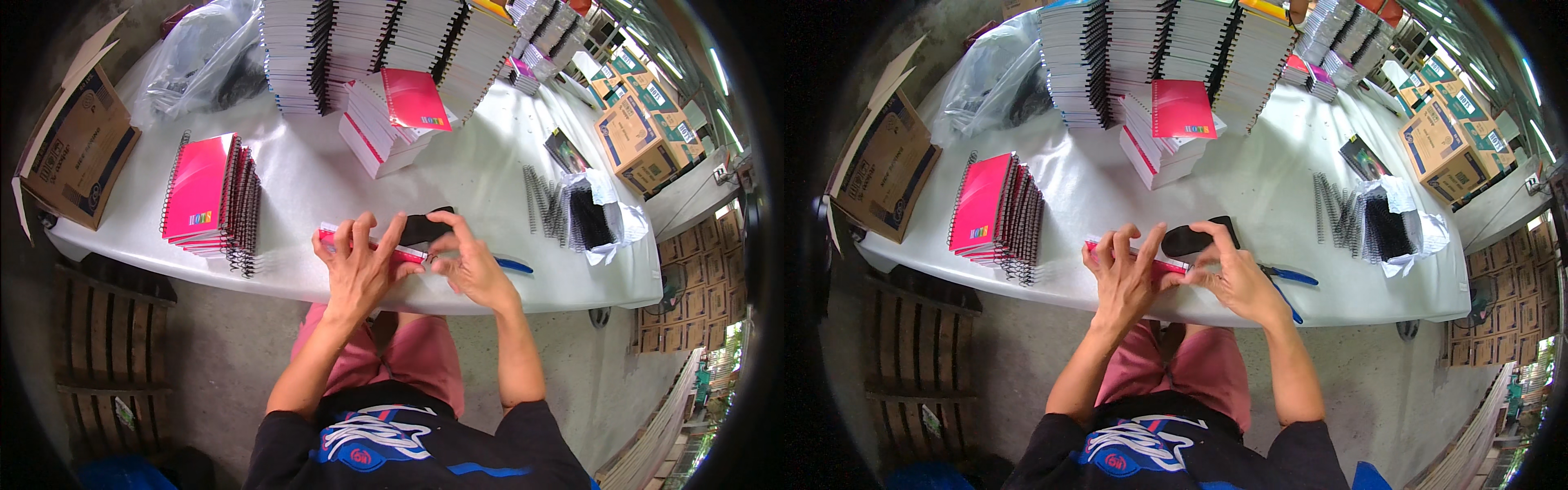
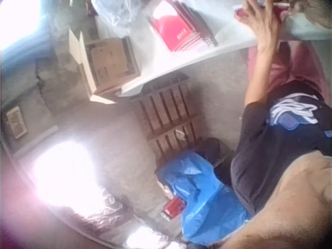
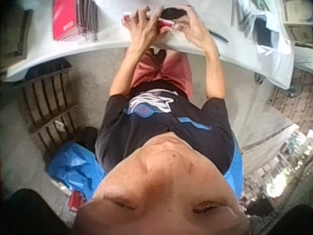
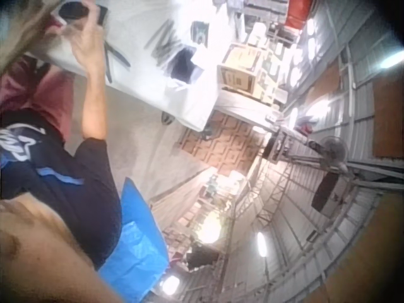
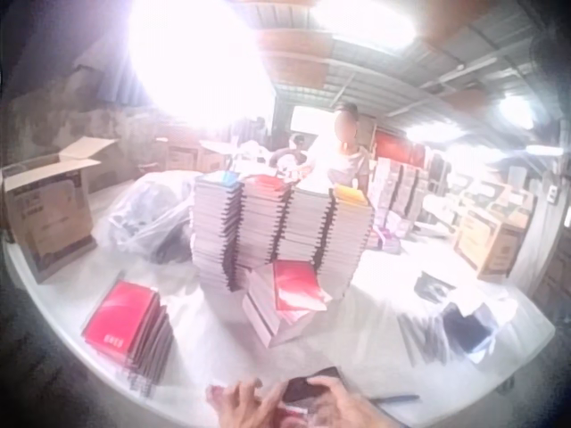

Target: The person inserts spiral wire bindings into pink notebooks using pliers and a black rubber mallet. They repeatedly pick up a notebook, insert the wire, tap it with the mallet, and trim excess wire with pliers, stacking completed notebooks on the table.

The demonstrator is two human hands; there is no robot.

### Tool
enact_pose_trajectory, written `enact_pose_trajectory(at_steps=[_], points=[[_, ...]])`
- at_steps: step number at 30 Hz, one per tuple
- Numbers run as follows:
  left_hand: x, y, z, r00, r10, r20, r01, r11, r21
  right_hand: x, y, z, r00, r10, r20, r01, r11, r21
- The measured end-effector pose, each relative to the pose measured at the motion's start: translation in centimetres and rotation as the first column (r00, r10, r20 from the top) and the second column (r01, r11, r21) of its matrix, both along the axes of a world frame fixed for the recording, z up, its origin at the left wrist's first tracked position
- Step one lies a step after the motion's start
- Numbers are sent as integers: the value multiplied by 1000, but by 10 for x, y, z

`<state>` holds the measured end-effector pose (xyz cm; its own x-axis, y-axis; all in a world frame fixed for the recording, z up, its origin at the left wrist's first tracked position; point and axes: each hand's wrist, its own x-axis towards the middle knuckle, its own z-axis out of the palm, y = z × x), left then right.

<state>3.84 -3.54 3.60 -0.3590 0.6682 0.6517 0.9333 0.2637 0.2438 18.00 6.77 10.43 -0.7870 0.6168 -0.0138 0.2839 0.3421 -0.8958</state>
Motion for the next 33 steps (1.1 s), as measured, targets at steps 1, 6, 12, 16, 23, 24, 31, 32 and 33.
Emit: enact_pose_trajectory(at_steps=[1, 6, 12, 16, 23, 24, 31, 32, 33], points=[[-3, -2, -2, 1000, -14, -25, 14, 1000, -15, 3, 1, -3, 1000, 7, -27, -5, 998, 63], [-6, -3, -7, 994, -85, 69, 85, 996, 0, 14, 12, -15, 988, 149, -35, -135, 956, 261], [-3, 1, 10, 978, -94, 187, 78, 993, 93, 8, 21, -2, 969, 230, 94, -234, 972, 24], [-7, 7, 3, 965, -159, 207, 140, 985, 103, 9, 51, 4, 980, 198, 25, -200, 971, 135], [-11, 6, 5, 959, -181, 216, 159, 981, 114, 11, 15, 4, 994, 76, 80, -81, 995, 56], [-10, 7, 6, 957, -180, 226, 158, 981, 112, 11, 12, -2, 1000, -17, -4, 17, 999, 39], [-5, 9, 12, 950, -133, 281, 122, 991, 58, 15, 11, -11, 988, -6, -156, 46, 966, 254], [-6, 9, 13, 949, -127, 287, 118, 992, 48, 15, 15, -8, 990, 33, -135, -2, 975, 224], [-6, 9, 13, 948, -131, 290, 122, 991, 47, 15, 18, -5, 991, 73, -114, -50, 980, 193]])
